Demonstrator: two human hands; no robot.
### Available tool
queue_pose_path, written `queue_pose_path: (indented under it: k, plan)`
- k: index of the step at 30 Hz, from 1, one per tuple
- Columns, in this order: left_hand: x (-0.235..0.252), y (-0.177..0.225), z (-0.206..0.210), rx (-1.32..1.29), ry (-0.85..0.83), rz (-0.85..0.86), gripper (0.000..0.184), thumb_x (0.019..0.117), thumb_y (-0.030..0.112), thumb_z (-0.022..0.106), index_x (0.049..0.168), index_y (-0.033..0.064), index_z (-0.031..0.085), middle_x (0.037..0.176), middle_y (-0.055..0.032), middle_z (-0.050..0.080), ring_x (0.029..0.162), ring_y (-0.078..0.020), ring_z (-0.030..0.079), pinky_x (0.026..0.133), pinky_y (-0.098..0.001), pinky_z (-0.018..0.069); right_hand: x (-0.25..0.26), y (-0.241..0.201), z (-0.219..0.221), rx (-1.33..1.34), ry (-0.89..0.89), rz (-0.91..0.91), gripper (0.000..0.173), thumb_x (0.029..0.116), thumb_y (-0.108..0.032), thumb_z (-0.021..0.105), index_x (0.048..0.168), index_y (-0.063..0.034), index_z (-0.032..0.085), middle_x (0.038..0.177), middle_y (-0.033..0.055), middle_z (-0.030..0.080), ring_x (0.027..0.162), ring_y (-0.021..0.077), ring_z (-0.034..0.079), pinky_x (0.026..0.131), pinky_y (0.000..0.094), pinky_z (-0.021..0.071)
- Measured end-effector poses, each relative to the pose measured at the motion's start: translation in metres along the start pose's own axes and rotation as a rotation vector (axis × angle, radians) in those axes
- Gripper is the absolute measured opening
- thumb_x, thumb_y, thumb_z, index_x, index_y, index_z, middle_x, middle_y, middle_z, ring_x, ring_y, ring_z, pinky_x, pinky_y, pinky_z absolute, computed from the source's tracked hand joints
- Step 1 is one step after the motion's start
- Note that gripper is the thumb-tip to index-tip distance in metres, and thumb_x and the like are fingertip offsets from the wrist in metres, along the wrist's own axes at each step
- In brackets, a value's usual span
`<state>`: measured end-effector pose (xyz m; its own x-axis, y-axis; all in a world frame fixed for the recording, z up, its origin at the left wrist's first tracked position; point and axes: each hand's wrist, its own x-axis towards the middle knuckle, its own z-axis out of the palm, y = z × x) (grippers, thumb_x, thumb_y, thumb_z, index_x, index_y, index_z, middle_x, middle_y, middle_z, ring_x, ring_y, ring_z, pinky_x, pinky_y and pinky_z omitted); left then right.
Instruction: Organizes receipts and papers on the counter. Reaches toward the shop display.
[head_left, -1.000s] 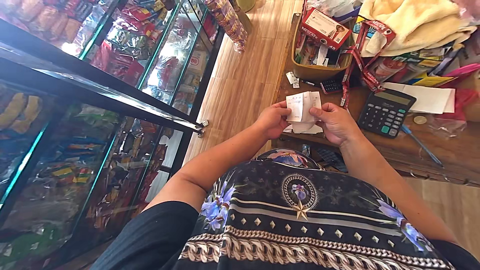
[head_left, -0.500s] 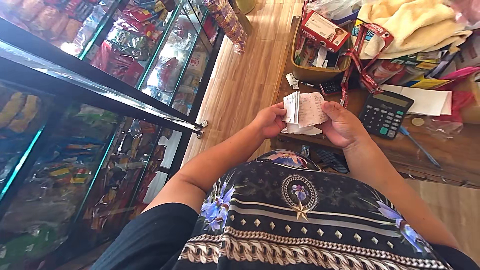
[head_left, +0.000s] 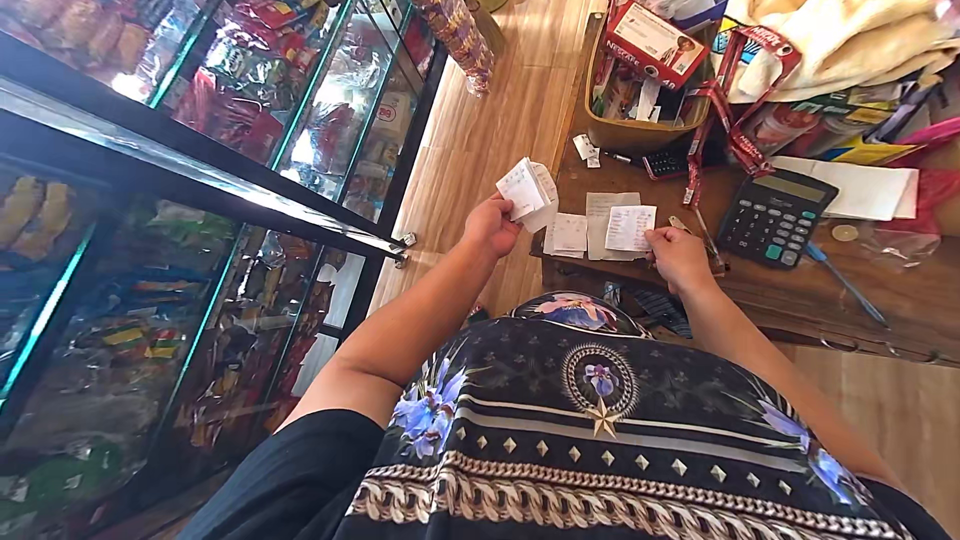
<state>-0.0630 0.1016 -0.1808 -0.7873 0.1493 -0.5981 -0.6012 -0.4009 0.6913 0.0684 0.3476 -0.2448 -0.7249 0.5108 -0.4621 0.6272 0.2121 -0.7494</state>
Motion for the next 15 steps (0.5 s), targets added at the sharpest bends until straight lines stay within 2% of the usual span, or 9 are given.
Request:
queue_pose_path:
  k: [2, 4, 5, 7, 9, 12, 15]
  plan:
    - [-0.002, -0.001, 0.0, 0.006, -0.012, -0.005, 0.038, 0.1042, -0.001, 0.033, 0.138, 0.0067, 0.048, 0.117, -0.0122, 0.06, 0.097, -0.021, 0.065, 0.085, -0.0387, 0.0557, 0.005, 0.004, -0.002, -0.13, 0.011, 0.003, 0.034, 0.1083, -0.027, 0.053, 0.117, 0.0027, 0.068, 0.104, 0.0234, 0.067, 0.092, 0.0343, 0.065, 0.089, 0.0557, 0.0496]
    - [-0.005, -0.002, 0.0, 0.022, -0.026, -0.009, 0.037, 0.1044, -0.001, 0.033, 0.137, 0.0067, 0.048, 0.116, -0.0121, 0.061, 0.096, -0.0208, 0.065, 0.085, -0.0387, 0.0558, 0.003, 0.002, -0.006, -0.244, 0.014, 0.01, 0.035, 0.1083, -0.027, 0.052, 0.122, 0.0016, 0.068, 0.115, 0.0262, 0.068, 0.109, 0.0406, 0.064, 0.099, 0.061, 0.0459]
    - [-0.007, -0.003, 0.0, 0.026, -0.036, -0.011, 0.036, 0.1045, -0.001, 0.033, 0.137, 0.0064, 0.048, 0.114, -0.0115, 0.061, 0.095, -0.0204, 0.065, 0.084, -0.0382, 0.0558, -0.001, -0.002, -0.009, -0.28, 0.02, 0.005, 0.037, 0.1082, -0.026, 0.052, 0.129, 0.0011, 0.066, 0.122, 0.0267, 0.067, 0.118, 0.0426, 0.062, 0.103, 0.0626, 0.043]
    - [-0.01, -0.004, 0.0, 0.028, -0.057, -0.024, 0.034, 0.1052, 0.001, 0.034, 0.135, 0.0058, 0.049, 0.112, -0.0113, 0.062, 0.094, -0.02, 0.065, 0.085, -0.0377, 0.0562, -0.012, -0.009, -0.014, -0.308, 0.037, -0.026, 0.046, 0.1077, -0.024, 0.052, 0.146, 0.0012, 0.052, 0.133, 0.0276, 0.061, 0.127, 0.0452, 0.056, 0.108, 0.0638, 0.0396]
    - [-0.016, -0.005, 0.002, 0.026, -0.085, -0.054, 0.034, 0.1057, 0.002, 0.034, 0.137, 0.0056, 0.048, 0.112, -0.0115, 0.062, 0.095, -0.02, 0.065, 0.086, -0.0379, 0.056, -0.026, -0.021, -0.014, -0.239, 0.055, -0.132, 0.049, 0.1067, -0.022, 0.054, 0.149, 0.0012, 0.047, 0.135, 0.0281, 0.058, 0.125, 0.0446, 0.056, 0.106, 0.0621, 0.0418]
    - [-0.025, -0.008, 0.009, 0.035, -0.128, -0.091, 0.033, 0.1065, 0.004, 0.036, 0.137, 0.0063, 0.049, 0.11, -0.0107, 0.063, 0.093, -0.0197, 0.066, 0.085, -0.0379, 0.0563, -0.047, -0.039, -0.007, -0.023, 0.045, -0.423, 0.035, 0.1047, -0.021, 0.06, 0.132, 0.0011, 0.063, 0.122, 0.0226, 0.065, 0.107, 0.0309, 0.065, 0.095, 0.0482, 0.0522]
    - [-0.029, -0.011, 0.016, 0.036, -0.164, -0.116, 0.031, 0.1061, 0.004, 0.037, 0.134, 0.0066, 0.051, 0.107, -0.01, 0.063, 0.092, -0.0197, 0.066, 0.085, -0.0374, 0.0568, -0.062, -0.058, -0.001, 0.156, 0.007, -0.606, 0.023, 0.1013, -0.019, 0.066, 0.115, -0.0017, 0.07, 0.11, 0.0123, 0.066, 0.092, 0.0134, 0.065, 0.084, 0.0304, 0.0554]
